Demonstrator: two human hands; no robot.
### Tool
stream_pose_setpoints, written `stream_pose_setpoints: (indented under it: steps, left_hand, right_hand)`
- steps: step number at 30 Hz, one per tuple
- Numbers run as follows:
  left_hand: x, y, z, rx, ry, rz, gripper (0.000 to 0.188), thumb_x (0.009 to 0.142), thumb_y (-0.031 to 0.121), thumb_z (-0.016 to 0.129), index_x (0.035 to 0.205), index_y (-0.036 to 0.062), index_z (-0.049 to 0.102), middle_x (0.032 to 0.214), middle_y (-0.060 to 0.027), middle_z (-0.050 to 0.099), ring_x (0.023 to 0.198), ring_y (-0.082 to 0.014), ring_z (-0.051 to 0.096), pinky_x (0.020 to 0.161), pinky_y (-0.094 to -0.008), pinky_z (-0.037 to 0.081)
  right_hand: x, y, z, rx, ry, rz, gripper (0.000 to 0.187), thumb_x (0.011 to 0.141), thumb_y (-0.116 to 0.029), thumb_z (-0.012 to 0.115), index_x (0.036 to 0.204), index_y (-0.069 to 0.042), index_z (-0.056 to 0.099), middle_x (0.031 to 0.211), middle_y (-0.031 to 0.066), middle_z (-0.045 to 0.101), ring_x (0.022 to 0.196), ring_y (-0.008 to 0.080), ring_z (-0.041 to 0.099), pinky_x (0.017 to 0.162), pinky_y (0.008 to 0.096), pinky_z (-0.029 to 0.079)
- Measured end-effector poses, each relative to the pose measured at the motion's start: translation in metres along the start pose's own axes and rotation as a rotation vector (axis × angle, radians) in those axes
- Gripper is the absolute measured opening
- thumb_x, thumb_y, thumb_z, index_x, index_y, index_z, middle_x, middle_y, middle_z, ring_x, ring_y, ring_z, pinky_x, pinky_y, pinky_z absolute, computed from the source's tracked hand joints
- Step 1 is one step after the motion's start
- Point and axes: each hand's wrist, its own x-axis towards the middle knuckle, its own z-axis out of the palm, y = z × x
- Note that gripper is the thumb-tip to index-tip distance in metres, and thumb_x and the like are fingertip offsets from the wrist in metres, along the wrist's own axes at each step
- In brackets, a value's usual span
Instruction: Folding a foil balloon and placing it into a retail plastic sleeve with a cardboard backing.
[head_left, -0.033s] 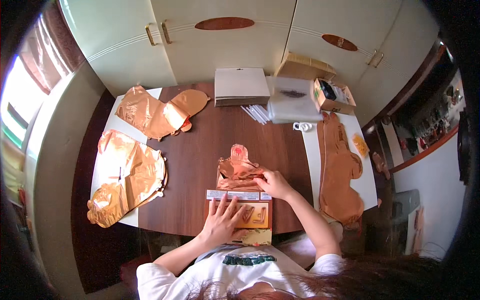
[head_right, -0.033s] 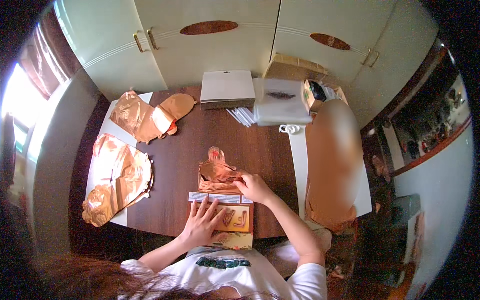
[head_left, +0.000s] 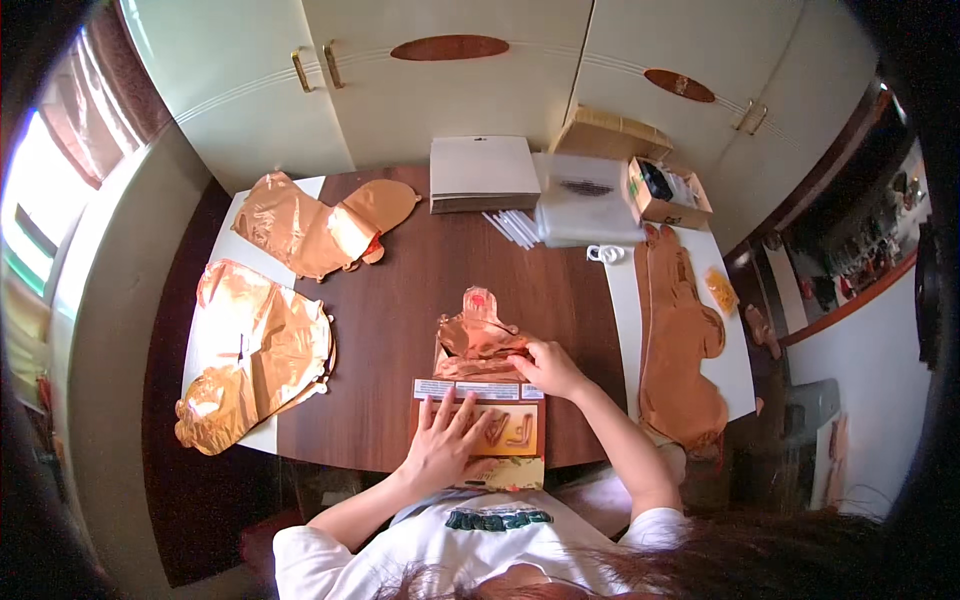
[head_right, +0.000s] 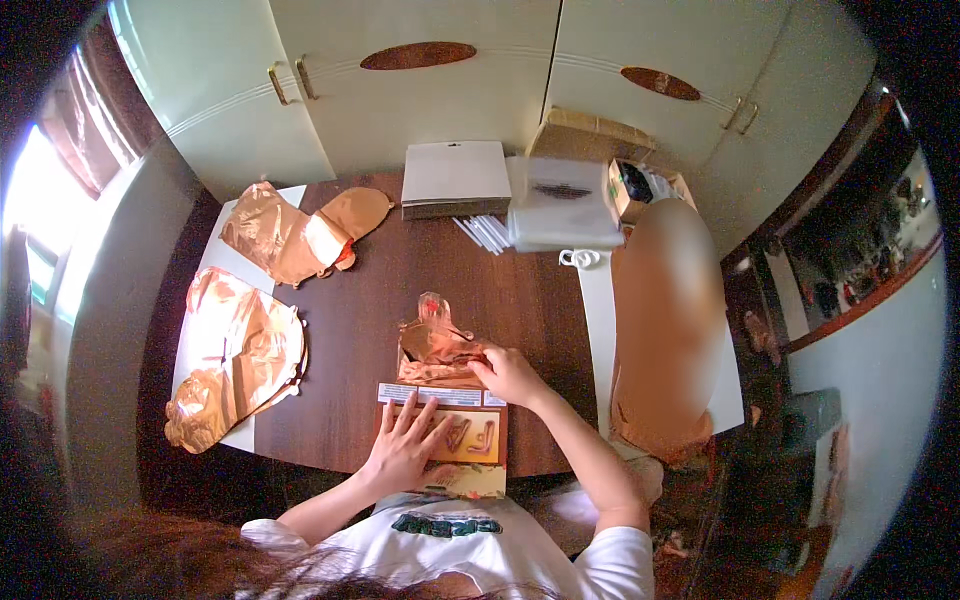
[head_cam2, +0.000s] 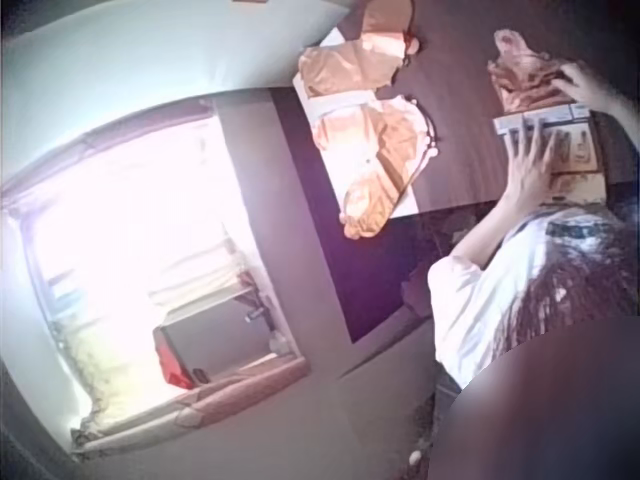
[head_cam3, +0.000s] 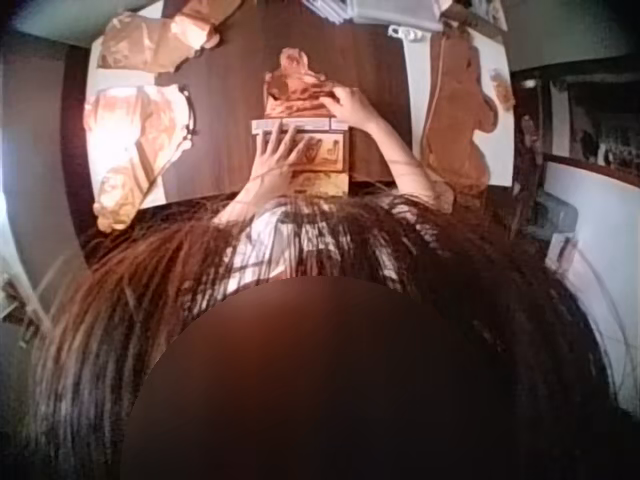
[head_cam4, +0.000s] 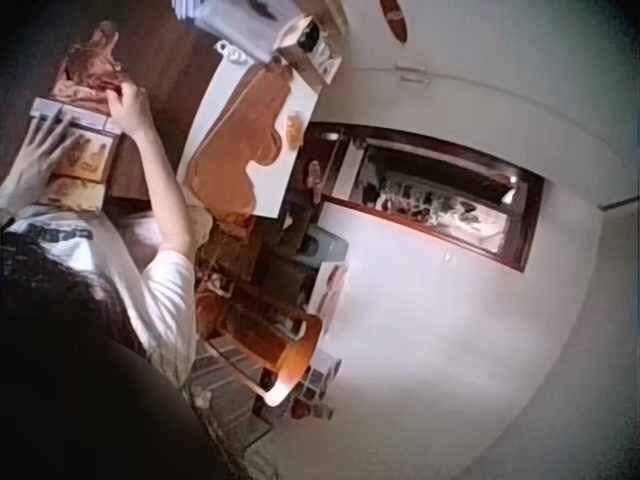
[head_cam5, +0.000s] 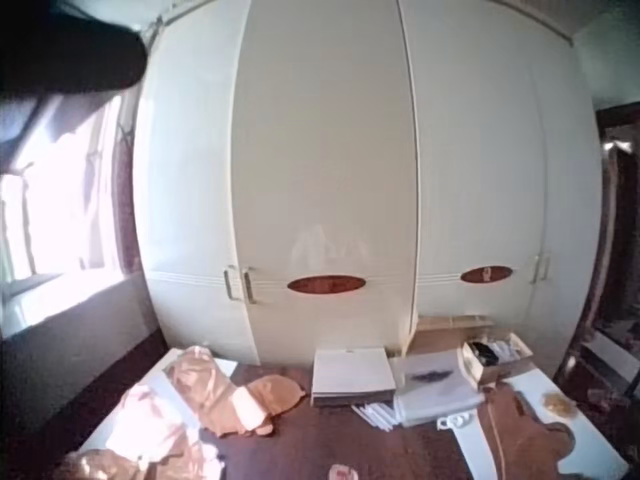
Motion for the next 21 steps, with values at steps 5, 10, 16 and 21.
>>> stream_pose_setpoints:
  steps: [5, 10, 16, 21]
  left_hand:
    - [0.004, -0.001, 0.002, 0.014, -0.002, -0.006, 0.075, 0.08, 0.062, 0.051, 0.14, 0.0192, 0.035, 0.143, -0.0197, 0.03, 0.133, -0.0456, 0.022, 0.104, -0.0646, 0.013]
    - [0.007, 0.0, 0.001, 0.007, -0.006, -0.007, 0.075, 0.08, 0.062, 0.051, 0.14, 0.0195, 0.036, 0.144, -0.0195, 0.03, 0.133, -0.0457, 0.022, 0.103, -0.0649, 0.014]
    - [0.008, -0.003, 0.002, 0.008, -0.03, -0.015, 0.074, 0.08, 0.061, 0.052, 0.14, 0.0205, 0.035, 0.144, -0.019, 0.029, 0.133, -0.0458, 0.021, 0.104, -0.0649, 0.014]
    - [0.01, -0.004, 0.002, -0.007, -0.011, -0.022, 0.071, 0.08, 0.058, 0.053, 0.139, 0.0209, 0.037, 0.142, -0.0159, 0.034, 0.134, -0.0435, 0.021, 0.105, -0.063, 0.013]
  right_hand:
    - [0.004, 0.0, 0.0, 0.004, -0.026, 0.065, 0.024, 0.085, -0.014, 0.061, 0.1, 0.004, 0.059, 0.082, 0.0194, 0.066, 0.072, 0.0222, 0.066, 0.064, 0.0336, 0.05]
    - [0.004, 0.005, 0.0, -0.005, 0.003, 0.03, 0.025, 0.085, -0.016, 0.062, 0.101, 0.003, 0.059, 0.081, 0.0185, 0.066, 0.068, 0.02, 0.065, 0.061, 0.0331, 0.049]
    - [0.0, -0.023, -0.008, 0.06, -0.056, 0.078, 0.024, 0.084, -0.02, 0.062, 0.094, 0.001, 0.06, 0.087, 0.0208, 0.065, 0.083, 0.033, 0.066, 0.07, 0.0401, 0.05]
    - [-0.023, -0.023, 0.003, -0.054, -0.09, -0.088, 0.017, 0.077, -0.01, 0.064, 0.091, -0.003, 0.058, 0.091, 0.0155, 0.065, 0.089, 0.0305, 0.064, 0.075, 0.0394, 0.052]
